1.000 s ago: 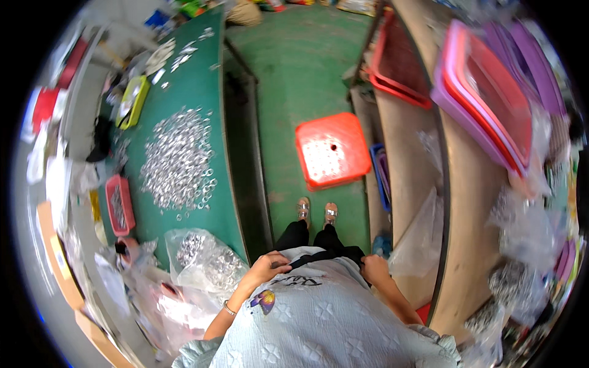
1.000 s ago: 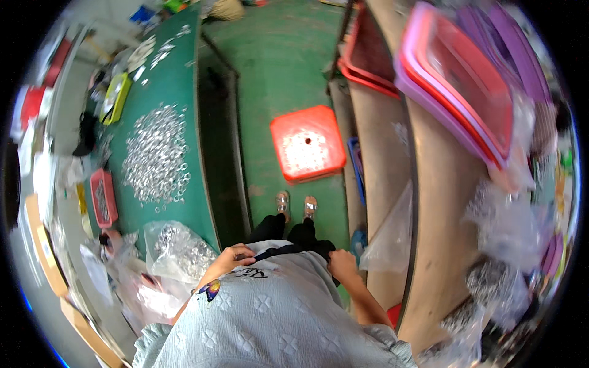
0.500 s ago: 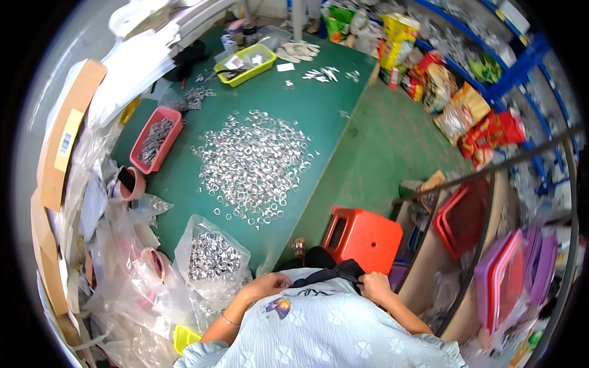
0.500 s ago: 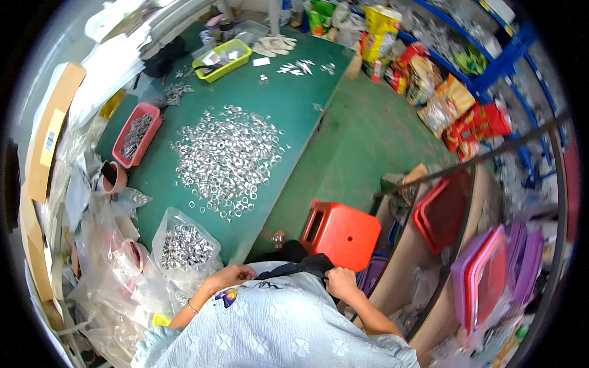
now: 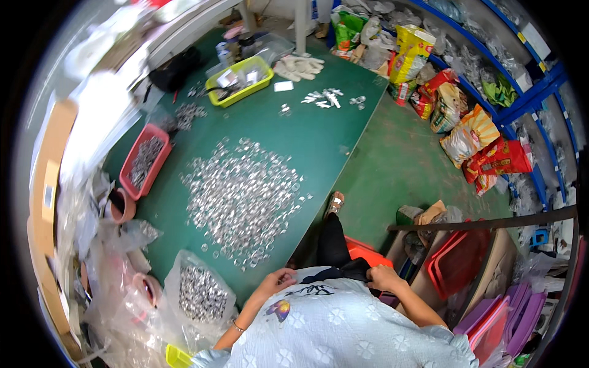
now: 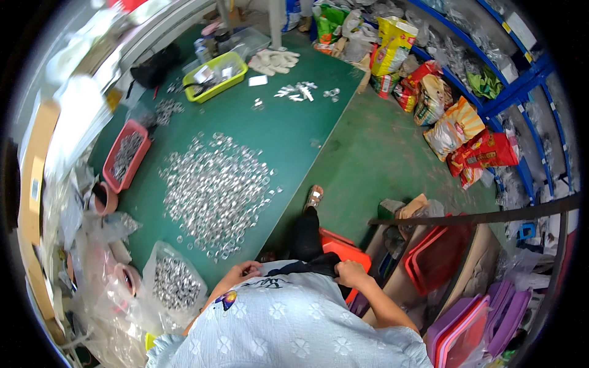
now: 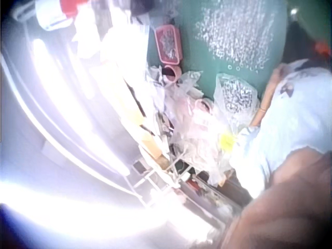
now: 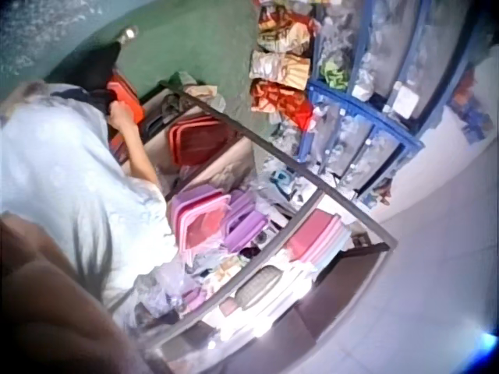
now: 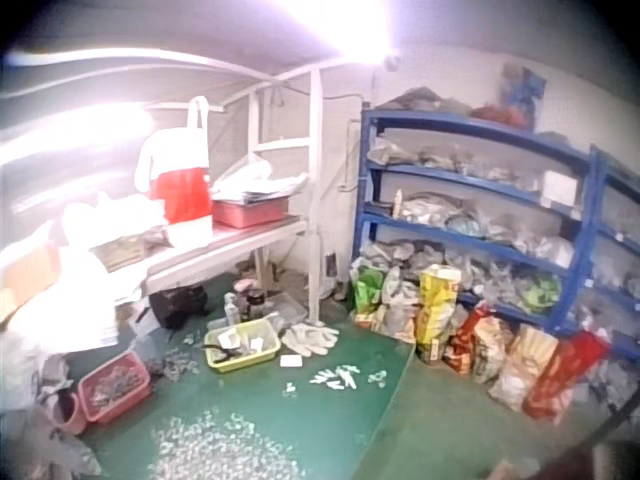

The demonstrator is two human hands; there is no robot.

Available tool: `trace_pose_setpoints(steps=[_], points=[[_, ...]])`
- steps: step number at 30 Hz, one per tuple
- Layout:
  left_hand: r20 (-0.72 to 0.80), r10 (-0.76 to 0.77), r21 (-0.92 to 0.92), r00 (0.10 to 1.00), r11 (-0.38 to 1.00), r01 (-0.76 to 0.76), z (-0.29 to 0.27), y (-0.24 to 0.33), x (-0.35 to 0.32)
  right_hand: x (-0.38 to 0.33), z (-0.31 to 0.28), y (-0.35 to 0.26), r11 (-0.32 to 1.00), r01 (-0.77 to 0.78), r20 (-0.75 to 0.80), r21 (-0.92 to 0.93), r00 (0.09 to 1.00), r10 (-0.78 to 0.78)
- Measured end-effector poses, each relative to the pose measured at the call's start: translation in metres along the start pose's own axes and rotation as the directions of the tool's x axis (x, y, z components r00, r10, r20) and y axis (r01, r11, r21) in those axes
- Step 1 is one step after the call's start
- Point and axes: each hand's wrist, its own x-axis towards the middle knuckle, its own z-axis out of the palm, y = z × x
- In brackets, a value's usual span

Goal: The person sorts small metal rings from a pile on a green table, placing them into a plastic bag and then moving the bag to a wooden shelf.

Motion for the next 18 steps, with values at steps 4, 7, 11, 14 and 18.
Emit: trace_pose_setpoints(steps=[4,7,11,14,18], points=[[-0.026,0.067,0.255,0.997,0.965,-0.058,0.021,0.036,0.113,0.037,-0.05,0.097,0.885,0.04,0.014,0.463,0.999,-0.052],[0.21,-0.097,0.382,0.973,0.924,0.009,0.046,0.057,0.207,0.057,-0.094,0.169,0.569,-0.113,0.006,0.814,0.982,0.187],[0.344,-0.107,0.479,0.933,0.874,-0.077,0.099,0.107,0.33,0.079,-0.151,0.263,0.036,0.132,-0.133,0.991,0.866,0.483],[0.351,-0.03,0.528,0.936,0.832,-0.171,0.118,0.156,0.398,0.091,-0.201,0.3,-0.154,0.248,-0.127,0.956,0.829,0.545],[0.324,0.122,0.425,0.938,0.867,-0.259,0.145,0.229,0.489,0.098,-0.276,0.33,-0.395,0.415,-0.171,0.82,0.836,0.522]])
